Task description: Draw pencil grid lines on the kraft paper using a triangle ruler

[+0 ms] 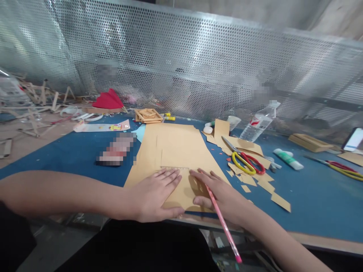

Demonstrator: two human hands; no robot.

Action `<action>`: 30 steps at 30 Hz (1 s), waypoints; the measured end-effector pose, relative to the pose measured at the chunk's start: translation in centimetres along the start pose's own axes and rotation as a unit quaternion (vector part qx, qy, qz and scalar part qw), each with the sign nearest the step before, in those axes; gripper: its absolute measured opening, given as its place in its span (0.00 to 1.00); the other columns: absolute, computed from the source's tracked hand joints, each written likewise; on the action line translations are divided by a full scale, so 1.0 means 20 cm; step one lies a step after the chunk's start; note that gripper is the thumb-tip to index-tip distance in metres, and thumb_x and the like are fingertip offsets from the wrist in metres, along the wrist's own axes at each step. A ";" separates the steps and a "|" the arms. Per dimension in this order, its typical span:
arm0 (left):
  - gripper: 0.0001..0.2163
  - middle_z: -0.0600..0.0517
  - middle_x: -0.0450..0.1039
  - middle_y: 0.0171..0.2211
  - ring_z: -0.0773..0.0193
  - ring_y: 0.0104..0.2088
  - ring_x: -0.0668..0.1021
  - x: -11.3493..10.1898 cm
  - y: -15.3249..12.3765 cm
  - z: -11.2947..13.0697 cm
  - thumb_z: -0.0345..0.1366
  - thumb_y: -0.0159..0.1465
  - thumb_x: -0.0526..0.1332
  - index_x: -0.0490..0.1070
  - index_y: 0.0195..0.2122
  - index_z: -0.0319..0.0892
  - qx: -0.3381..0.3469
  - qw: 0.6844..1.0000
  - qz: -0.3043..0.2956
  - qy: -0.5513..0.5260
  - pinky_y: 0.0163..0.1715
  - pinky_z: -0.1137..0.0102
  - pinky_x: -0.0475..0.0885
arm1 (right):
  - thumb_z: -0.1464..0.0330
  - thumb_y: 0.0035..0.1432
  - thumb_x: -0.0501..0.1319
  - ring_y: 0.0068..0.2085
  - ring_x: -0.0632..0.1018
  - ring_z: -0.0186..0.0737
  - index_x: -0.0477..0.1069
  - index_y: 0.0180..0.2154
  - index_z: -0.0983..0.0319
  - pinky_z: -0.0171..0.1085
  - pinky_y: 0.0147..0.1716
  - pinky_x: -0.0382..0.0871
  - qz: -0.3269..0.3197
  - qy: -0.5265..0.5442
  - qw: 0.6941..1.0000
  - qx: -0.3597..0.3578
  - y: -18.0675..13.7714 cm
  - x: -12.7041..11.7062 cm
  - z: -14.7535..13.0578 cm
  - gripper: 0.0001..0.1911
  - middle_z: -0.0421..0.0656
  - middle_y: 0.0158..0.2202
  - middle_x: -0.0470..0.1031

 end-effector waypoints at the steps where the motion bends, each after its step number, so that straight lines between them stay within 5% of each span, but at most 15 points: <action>1: 0.39 0.37 0.38 0.66 0.51 0.66 0.46 0.00 0.00 0.00 0.58 0.65 0.42 0.43 0.65 0.29 0.000 1.000 -0.001 0.000 0.64 0.60 0.40 | 0.50 0.57 0.55 0.64 0.58 0.56 0.52 0.64 0.58 0.54 0.59 0.56 0.001 -0.001 1.000 -0.006 0.02 -0.01 -0.01 0.38 0.52 0.65 0.54; 12: 0.39 0.37 0.37 0.66 0.51 0.66 0.45 0.00 0.00 0.00 0.58 0.65 0.42 0.41 0.66 0.29 0.005 1.000 -0.002 0.010 0.64 0.60 0.41 | 0.52 0.58 0.54 0.52 0.73 0.55 0.69 0.51 0.59 0.48 0.51 0.65 0.052 0.122 0.990 0.041 0.18 -0.18 0.02 0.25 0.50 0.52 0.73; 16: 0.40 0.37 0.36 0.66 0.50 0.66 0.45 0.00 0.00 0.00 0.58 0.64 0.43 0.39 0.66 0.28 0.005 1.000 0.007 0.021 0.64 0.60 0.40 | 0.53 0.62 0.48 0.39 0.78 0.46 0.72 0.41 0.62 0.43 0.40 0.71 0.138 0.334 0.931 0.055 0.34 -0.27 0.01 0.23 0.50 0.37 0.78; 20: 0.40 0.34 0.38 0.66 0.49 0.66 0.45 0.00 0.01 0.00 0.57 0.65 0.44 0.42 0.65 0.26 0.006 0.999 0.010 0.031 0.64 0.60 0.41 | 0.60 0.61 0.48 0.25 0.73 0.37 0.70 0.41 0.63 0.35 0.25 0.66 0.130 0.459 0.878 0.033 0.54 -0.21 -0.09 0.18 0.45 0.24 0.75; 23: 0.40 0.33 0.42 0.65 0.48 0.66 0.48 0.00 0.00 0.00 0.58 0.65 0.43 0.44 0.64 0.25 0.001 0.999 0.011 0.037 0.63 0.59 0.44 | 0.65 0.56 0.55 0.25 0.72 0.34 0.71 0.32 0.63 0.33 0.25 0.64 0.141 0.459 0.877 0.026 0.61 -0.15 -0.16 0.10 0.42 0.23 0.73; 30: 0.38 0.33 0.47 0.64 0.48 0.65 0.51 -0.01 0.00 0.01 0.57 0.65 0.45 0.48 0.63 0.25 0.007 0.998 0.030 0.047 0.63 0.60 0.43 | 0.59 0.55 0.58 0.21 0.67 0.31 0.69 0.24 0.64 0.32 0.21 0.58 0.138 0.451 0.881 0.036 0.61 -0.03 -0.16 0.15 0.39 0.19 0.68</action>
Point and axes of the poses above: each hand's wrist, its own y-axis towards the middle knuckle, its own x-axis out of the palm, z = x × y, the point moved 10 cm from there along y, towards the middle knuckle
